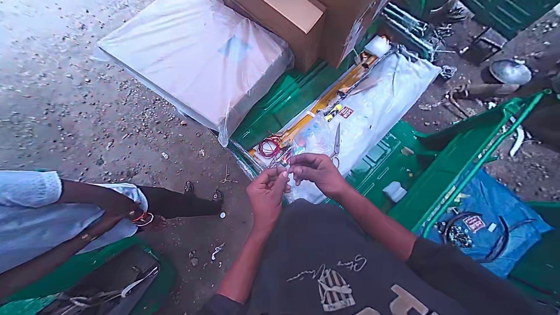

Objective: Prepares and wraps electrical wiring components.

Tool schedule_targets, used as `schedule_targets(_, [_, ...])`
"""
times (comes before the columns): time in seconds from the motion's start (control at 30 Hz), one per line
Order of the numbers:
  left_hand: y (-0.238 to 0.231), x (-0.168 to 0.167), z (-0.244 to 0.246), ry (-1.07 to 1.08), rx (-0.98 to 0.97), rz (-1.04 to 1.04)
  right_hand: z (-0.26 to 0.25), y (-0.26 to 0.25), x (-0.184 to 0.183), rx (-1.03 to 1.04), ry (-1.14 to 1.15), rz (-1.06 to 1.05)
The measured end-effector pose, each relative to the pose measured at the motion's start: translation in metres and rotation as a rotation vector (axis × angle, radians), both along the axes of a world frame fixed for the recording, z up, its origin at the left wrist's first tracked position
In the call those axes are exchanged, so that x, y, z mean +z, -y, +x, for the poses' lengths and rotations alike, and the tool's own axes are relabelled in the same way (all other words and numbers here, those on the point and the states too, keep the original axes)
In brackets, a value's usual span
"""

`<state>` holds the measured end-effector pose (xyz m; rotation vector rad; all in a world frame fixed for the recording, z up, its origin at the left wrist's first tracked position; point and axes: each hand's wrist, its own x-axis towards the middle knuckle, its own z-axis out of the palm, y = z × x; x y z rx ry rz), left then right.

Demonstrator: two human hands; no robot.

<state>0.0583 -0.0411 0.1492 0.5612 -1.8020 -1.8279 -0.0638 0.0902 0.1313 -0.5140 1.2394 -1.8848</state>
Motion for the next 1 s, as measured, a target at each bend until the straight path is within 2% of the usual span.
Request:
schedule_targets(0.2, [-0.008,-0.004,0.004,0.073,-0.096,-0.124,0.016,0.002,-0.001,-0.262,-0.043,-0.02])
schedule_targets(0.3, [-0.011,-0.001,0.011,0.112,-0.103,-0.058,0.013,-0.007,0.0,-0.411,0.015,-0.032])
schedule_targets(0.37, [-0.012,-0.001,0.018,0.099,-0.105,0.054,0.002,-0.019,0.004,-0.488,-0.107,0.037])
schedule_targets(0.47, [-0.009,-0.004,0.03,0.068,-0.062,0.159,0.002,-0.033,-0.002,-0.393,-0.276,0.138])
schedule_targets(0.67, [-0.003,-0.004,0.057,0.015,0.03,0.119,0.056,-0.037,-0.047,-0.016,-0.267,0.329])
schedule_targets(0.77, [0.003,-0.005,0.072,0.003,0.066,0.081,0.08,-0.027,-0.058,0.139,-0.261,0.293])
schedule_targets(0.83, [0.007,-0.005,0.082,-0.012,0.069,0.067,0.085,-0.019,-0.056,0.181,-0.281,0.325])
schedule_targets(0.93, [0.019,-0.005,0.092,-0.063,0.059,-0.008,0.083,-0.004,-0.044,0.272,-0.482,0.469])
schedule_targets(1.0, [0.032,-0.005,0.099,-0.061,0.054,-0.147,0.084,0.004,-0.031,0.164,-0.592,0.496])
